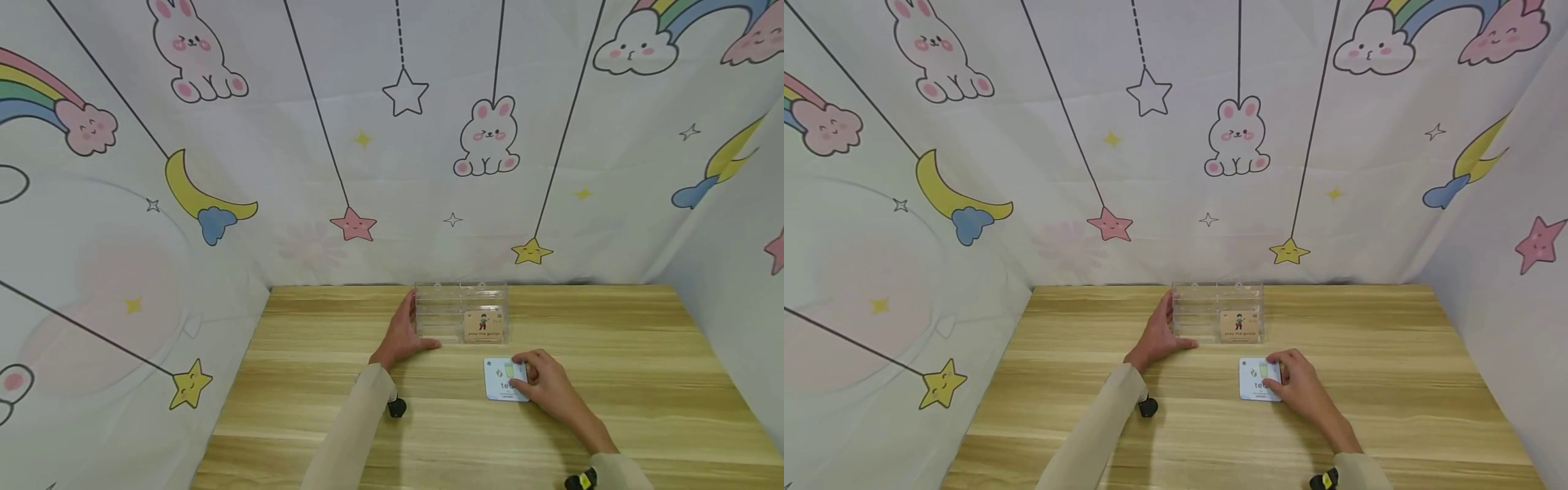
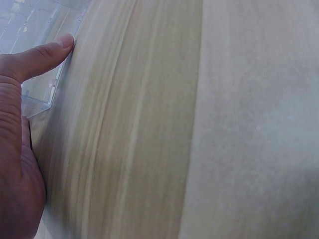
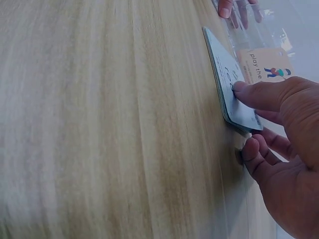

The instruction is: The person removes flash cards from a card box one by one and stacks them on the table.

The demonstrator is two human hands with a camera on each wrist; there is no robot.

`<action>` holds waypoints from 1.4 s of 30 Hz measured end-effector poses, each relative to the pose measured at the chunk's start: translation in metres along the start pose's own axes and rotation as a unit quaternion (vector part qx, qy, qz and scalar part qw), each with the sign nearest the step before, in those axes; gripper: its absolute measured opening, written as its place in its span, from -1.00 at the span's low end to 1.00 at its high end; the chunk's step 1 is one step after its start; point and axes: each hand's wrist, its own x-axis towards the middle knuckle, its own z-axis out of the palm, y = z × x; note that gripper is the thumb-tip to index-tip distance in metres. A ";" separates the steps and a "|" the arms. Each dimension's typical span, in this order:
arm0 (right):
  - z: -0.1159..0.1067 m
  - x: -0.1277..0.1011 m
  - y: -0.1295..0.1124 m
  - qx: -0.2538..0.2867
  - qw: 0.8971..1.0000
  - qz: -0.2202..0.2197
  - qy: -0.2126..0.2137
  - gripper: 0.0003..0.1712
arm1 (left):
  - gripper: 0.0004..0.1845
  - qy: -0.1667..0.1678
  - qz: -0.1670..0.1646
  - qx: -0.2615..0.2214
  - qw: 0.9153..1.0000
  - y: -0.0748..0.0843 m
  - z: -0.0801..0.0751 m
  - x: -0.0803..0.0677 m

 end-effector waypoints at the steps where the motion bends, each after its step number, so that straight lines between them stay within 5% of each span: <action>1: 0.000 0.000 0.000 -0.001 1.000 0.002 -0.002 -0.54 | 0.46 0.000 -0.001 0.000 1.000 0.000 0.000 0.000; 27: -0.007 0.008 -0.002 -0.018 0.999 0.006 -0.044 -0.57 | 0.45 -0.003 -0.011 0.004 1.000 0.004 0.000 0.000; 42: -0.019 0.044 -0.012 -0.024 0.998 -0.052 0.000 -0.45 | 0.43 0.001 -0.010 -0.001 1.000 0.007 0.000 -0.001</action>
